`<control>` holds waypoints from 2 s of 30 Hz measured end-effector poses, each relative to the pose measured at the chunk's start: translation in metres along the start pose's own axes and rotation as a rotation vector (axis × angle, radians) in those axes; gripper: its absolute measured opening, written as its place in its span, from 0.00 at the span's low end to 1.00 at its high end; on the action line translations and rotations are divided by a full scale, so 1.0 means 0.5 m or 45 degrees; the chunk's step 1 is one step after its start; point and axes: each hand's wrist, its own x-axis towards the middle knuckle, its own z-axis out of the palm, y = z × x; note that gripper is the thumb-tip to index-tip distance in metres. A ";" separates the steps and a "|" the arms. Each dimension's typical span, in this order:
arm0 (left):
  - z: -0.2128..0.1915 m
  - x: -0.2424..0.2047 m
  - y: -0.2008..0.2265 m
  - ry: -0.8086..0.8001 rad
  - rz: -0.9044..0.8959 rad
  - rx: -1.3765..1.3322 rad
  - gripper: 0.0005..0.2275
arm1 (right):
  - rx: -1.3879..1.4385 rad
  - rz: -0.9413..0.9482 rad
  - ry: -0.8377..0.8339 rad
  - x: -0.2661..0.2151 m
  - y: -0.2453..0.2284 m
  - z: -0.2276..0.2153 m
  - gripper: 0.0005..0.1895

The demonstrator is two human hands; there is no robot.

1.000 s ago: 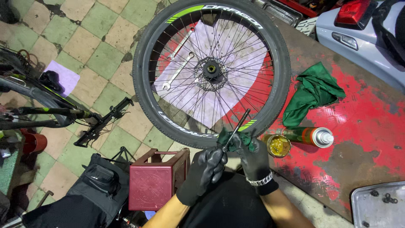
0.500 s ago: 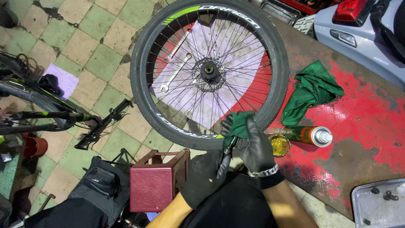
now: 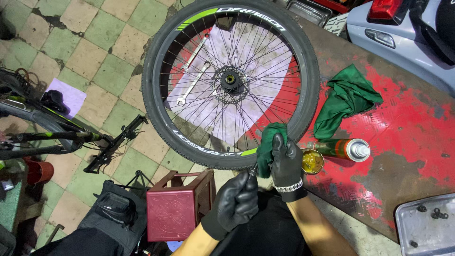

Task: The person sprays a lubricant onto the bicycle wheel hub, wipes the hub and axle with a cloth, and applies grease to the hub bearings by hand.

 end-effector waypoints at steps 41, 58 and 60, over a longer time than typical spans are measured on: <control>-0.023 -0.021 0.114 -0.500 0.728 2.625 0.08 | -0.463 -0.032 0.297 -0.087 -0.095 -0.212 0.10; 0.093 0.387 -0.400 -0.537 -0.214 2.179 0.08 | -0.188 -0.240 0.837 -0.171 0.250 -0.747 0.39; 0.082 0.455 -0.502 -0.626 -0.253 2.279 0.08 | 0.720 0.074 1.199 -0.217 0.279 -0.765 0.26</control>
